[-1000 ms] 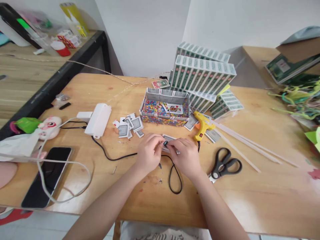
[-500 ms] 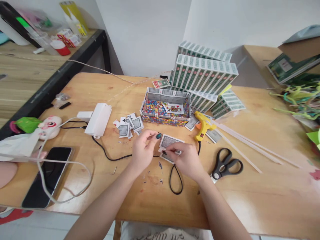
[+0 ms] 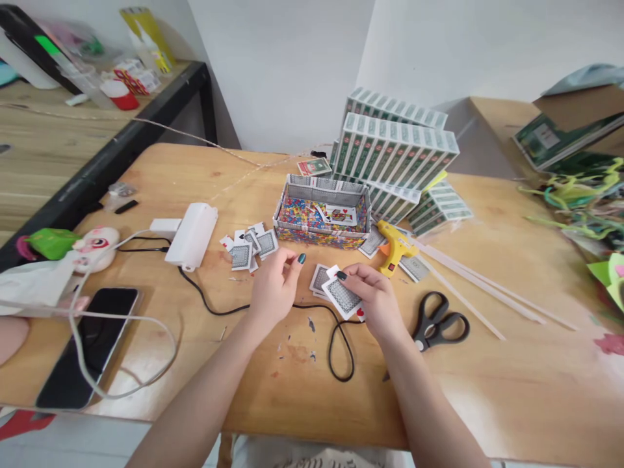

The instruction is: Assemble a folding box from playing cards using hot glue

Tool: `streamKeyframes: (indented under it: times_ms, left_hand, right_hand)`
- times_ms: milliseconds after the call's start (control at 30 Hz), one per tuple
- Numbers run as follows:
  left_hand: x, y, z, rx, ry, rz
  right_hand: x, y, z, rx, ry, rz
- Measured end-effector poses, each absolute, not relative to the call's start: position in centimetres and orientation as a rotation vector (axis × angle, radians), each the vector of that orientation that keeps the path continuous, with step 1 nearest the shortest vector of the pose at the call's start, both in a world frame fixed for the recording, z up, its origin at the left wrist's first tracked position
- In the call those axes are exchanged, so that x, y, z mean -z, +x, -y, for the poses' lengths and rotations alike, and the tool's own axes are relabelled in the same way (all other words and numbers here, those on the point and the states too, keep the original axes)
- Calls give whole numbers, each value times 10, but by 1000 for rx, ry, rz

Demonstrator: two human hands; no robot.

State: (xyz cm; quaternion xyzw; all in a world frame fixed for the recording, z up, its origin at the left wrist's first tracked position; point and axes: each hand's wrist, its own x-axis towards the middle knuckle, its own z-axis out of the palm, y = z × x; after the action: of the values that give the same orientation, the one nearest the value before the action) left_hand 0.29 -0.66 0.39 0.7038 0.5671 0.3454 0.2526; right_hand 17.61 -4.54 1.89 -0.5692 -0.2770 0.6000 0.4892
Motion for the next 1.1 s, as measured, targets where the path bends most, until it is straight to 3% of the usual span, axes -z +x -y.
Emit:
streamKeyframes:
  times_ms: [400, 700, 933, 1100]
  left_hand:
    - [8, -10, -3, -863, 2097, -1536]
    - [9, 5, 8, -785, 2229, -1334]
    - [6, -17, -6, -863, 2229, -1929]
    - [22, -32, -21, -627, 2112, -2125]
  right_hand:
    - [-20, 217, 42, -1065, -1331, 570]
    - [-13, 212, 41, -1031, -1326, 592]
    - [-4, 211, 40, -1121, -1327, 644]
    - [2, 207, 39, -1182, -1346, 682]
